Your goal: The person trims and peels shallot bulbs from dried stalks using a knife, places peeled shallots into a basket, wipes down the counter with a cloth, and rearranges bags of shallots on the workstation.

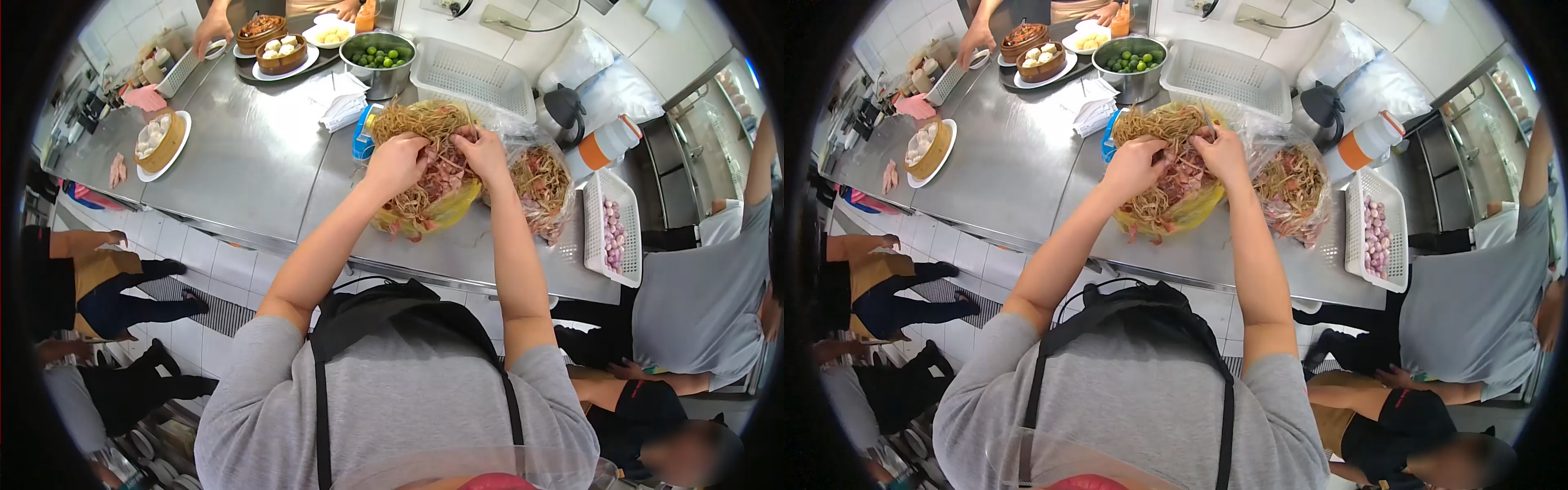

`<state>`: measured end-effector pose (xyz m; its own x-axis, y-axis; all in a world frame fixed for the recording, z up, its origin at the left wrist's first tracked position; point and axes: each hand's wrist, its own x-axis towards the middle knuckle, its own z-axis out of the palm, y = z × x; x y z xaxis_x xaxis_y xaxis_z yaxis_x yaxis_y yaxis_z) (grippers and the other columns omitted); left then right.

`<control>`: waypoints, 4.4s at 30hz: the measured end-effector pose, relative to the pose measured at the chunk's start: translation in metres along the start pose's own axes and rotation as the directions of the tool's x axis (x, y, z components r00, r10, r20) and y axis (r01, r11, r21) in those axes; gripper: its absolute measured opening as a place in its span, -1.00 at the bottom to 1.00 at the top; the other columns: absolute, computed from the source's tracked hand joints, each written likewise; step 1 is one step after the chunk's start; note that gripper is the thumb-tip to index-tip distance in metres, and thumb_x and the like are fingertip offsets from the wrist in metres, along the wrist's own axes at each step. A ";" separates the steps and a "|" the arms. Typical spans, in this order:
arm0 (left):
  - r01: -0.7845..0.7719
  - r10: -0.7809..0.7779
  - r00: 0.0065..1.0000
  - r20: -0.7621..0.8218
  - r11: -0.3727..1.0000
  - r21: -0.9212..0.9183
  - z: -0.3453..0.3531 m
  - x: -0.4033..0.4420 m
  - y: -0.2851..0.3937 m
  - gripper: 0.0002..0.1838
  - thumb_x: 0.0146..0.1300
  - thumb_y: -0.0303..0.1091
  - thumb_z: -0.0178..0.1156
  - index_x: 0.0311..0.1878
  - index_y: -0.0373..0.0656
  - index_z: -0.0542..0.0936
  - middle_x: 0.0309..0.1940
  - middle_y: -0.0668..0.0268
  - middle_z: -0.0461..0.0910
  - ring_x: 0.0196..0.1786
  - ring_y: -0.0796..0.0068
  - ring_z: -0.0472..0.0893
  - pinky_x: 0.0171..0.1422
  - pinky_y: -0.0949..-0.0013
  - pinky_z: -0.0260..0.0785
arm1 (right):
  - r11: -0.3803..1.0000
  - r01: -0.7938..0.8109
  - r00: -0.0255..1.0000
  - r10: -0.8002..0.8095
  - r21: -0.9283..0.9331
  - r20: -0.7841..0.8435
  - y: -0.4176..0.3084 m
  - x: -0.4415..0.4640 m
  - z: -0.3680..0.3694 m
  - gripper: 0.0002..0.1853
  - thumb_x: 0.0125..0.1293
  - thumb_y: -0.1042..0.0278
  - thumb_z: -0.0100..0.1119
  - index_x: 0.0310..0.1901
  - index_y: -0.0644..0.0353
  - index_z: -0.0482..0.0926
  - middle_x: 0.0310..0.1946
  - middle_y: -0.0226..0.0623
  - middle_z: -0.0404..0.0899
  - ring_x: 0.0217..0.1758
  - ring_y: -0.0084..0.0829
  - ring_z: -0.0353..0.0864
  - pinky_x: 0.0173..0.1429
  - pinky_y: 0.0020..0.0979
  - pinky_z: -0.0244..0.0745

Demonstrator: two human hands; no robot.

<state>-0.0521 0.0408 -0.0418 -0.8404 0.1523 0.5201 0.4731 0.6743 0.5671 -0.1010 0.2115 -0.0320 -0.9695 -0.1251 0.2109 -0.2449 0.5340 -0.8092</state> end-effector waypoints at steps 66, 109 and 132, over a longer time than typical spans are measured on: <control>0.299 -0.336 0.900 0.277 0.015 -0.954 -0.045 -0.019 0.003 -0.64 0.22 -0.49 -0.04 0.10 -0.35 0.31 -0.15 0.16 0.50 -0.09 0.33 0.54 -0.02 0.46 0.46 | 0.116 -0.499 0.857 0.210 0.859 0.470 -0.051 -0.045 0.019 -0.89 0.32 0.16 -0.13 -0.23 -0.07 0.26 -0.75 -0.51 0.18 -0.80 -0.65 0.10 -0.72 -0.60 -0.01; 0.173 -0.183 0.981 0.069 0.639 -0.749 -0.058 -0.038 -0.001 -0.70 0.11 -0.47 0.15 -0.06 -0.30 0.49 -0.29 0.25 0.57 -0.27 0.45 0.57 -0.17 0.48 0.42 | -0.063 -0.649 0.761 -0.089 0.758 0.643 -0.072 -0.095 0.031 -0.94 0.34 0.18 -0.18 -0.23 -0.11 0.24 -0.78 -0.47 0.13 -0.86 -0.66 0.04 -0.78 -0.59 -0.05; 0.221 -0.455 0.884 0.103 0.214 -0.952 -0.043 -0.039 0.005 -0.60 0.03 -0.69 0.10 0.00 -0.33 0.40 -0.13 0.23 0.49 -0.12 0.51 0.51 -0.01 0.51 0.37 | 0.704 -0.341 0.910 0.082 0.623 0.406 -0.079 -0.085 0.030 -0.45 0.31 0.30 -0.12 0.31 0.03 0.00 -0.65 -0.58 0.20 -0.67 -0.74 0.13 -0.61 -0.67 0.07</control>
<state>-0.0057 0.0070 -0.0322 -0.9859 -0.0977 0.1360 0.1669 -0.5098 0.8440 0.0000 0.1545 -0.0024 -0.9072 -0.4094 -0.0966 0.1511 -0.1029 -0.9831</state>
